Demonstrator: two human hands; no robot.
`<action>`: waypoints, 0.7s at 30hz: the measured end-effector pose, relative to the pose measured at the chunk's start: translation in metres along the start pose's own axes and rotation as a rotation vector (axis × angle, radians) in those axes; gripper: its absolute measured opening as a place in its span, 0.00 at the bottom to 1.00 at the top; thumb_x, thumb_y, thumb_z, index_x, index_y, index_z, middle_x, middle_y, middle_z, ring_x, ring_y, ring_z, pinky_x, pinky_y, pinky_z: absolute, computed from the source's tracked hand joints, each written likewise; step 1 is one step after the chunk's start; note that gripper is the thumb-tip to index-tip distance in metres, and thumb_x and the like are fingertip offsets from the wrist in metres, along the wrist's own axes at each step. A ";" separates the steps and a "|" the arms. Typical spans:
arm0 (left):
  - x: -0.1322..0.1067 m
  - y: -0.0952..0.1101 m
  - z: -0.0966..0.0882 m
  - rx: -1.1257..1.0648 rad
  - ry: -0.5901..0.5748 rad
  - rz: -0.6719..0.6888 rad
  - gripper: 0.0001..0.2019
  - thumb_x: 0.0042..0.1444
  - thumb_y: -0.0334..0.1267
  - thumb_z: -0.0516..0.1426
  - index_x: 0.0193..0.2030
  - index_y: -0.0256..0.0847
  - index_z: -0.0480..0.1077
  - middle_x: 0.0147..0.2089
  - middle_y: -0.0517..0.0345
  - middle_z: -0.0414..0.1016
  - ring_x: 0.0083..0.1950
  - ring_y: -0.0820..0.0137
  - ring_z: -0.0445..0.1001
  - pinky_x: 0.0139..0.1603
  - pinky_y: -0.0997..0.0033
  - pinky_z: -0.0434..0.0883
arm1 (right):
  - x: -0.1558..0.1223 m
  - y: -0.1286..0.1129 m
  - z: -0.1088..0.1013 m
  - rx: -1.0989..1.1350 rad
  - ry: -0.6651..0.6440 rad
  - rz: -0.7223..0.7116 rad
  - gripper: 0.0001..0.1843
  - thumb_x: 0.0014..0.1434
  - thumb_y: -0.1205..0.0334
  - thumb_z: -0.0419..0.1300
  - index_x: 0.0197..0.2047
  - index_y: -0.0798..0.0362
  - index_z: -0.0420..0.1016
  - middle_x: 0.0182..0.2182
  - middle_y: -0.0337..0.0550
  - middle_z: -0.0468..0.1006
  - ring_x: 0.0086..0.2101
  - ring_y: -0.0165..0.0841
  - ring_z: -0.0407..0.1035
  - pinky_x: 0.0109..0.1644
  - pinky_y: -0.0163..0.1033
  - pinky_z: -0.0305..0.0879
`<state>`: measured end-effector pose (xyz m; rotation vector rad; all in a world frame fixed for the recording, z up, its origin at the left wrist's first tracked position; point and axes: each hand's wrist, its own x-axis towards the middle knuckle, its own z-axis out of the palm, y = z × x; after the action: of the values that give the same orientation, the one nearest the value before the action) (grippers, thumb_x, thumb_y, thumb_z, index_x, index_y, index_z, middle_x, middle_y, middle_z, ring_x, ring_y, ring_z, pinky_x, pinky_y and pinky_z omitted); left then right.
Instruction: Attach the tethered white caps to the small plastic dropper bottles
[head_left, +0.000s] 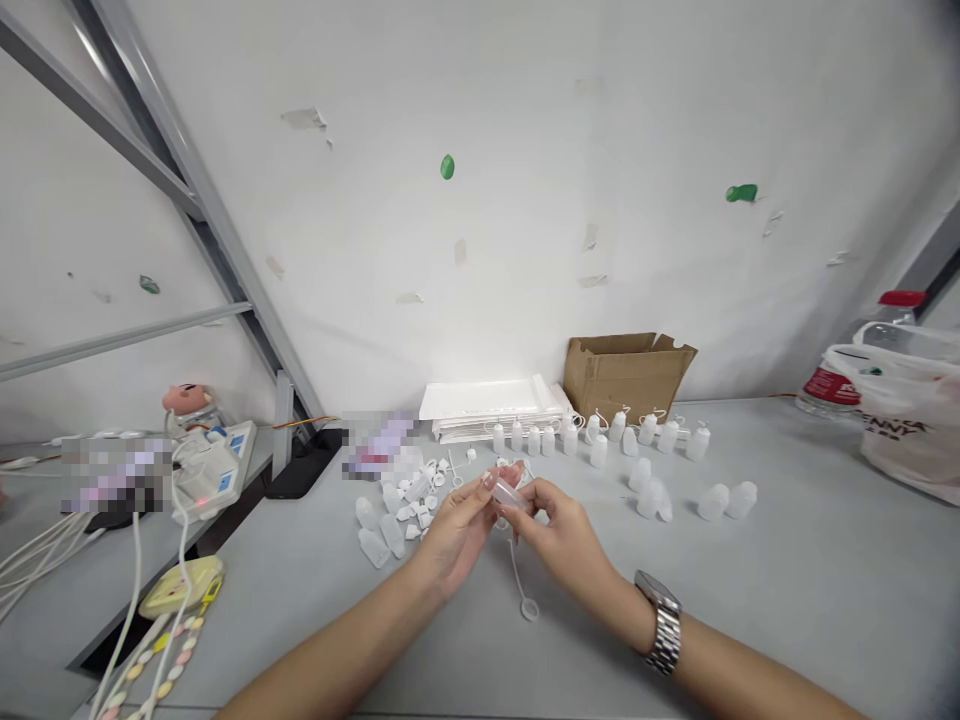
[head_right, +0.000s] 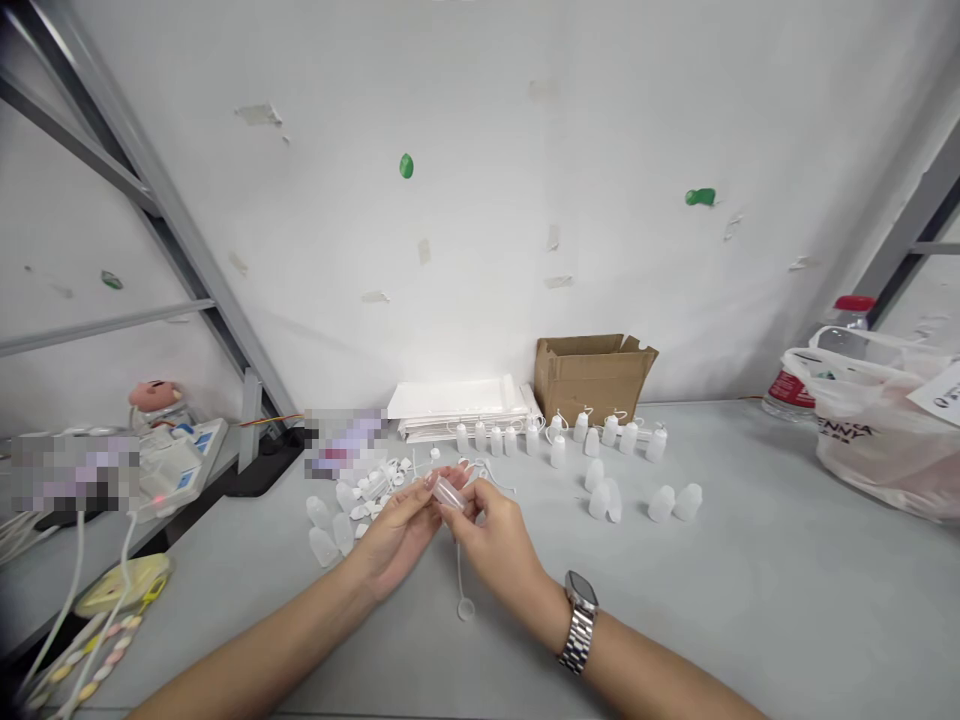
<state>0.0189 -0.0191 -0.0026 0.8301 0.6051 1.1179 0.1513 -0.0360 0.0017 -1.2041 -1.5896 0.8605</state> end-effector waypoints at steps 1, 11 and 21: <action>0.000 0.000 0.000 -0.006 -0.009 -0.005 0.12 0.52 0.39 0.57 0.40 0.37 0.74 0.51 0.49 0.72 0.57 0.62 0.63 0.58 0.64 0.56 | 0.002 -0.001 -0.001 0.068 -0.033 0.047 0.12 0.52 0.56 0.57 0.23 0.52 0.63 0.19 0.35 0.68 0.24 0.29 0.63 0.29 0.35 0.58; -0.002 0.013 0.000 0.109 0.027 0.012 0.11 0.51 0.41 0.56 0.37 0.36 0.75 0.47 0.49 0.74 0.55 0.62 0.65 0.57 0.64 0.56 | 0.008 -0.002 -0.008 0.334 -0.246 0.185 0.17 0.48 0.49 0.61 0.22 0.53 0.64 0.17 0.36 0.71 0.21 0.28 0.64 0.29 0.35 0.60; -0.004 0.007 0.005 0.152 -0.032 0.031 0.14 0.51 0.45 0.55 0.30 0.36 0.75 0.48 0.46 0.73 0.55 0.58 0.64 0.55 0.60 0.58 | 0.004 -0.008 -0.007 0.516 -0.335 0.170 0.18 0.51 0.51 0.59 0.20 0.55 0.65 0.15 0.35 0.67 0.19 0.26 0.60 0.28 0.34 0.56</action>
<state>0.0176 -0.0232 0.0064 0.9889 0.6583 1.0947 0.1552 -0.0342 0.0125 -0.8573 -1.4007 1.5389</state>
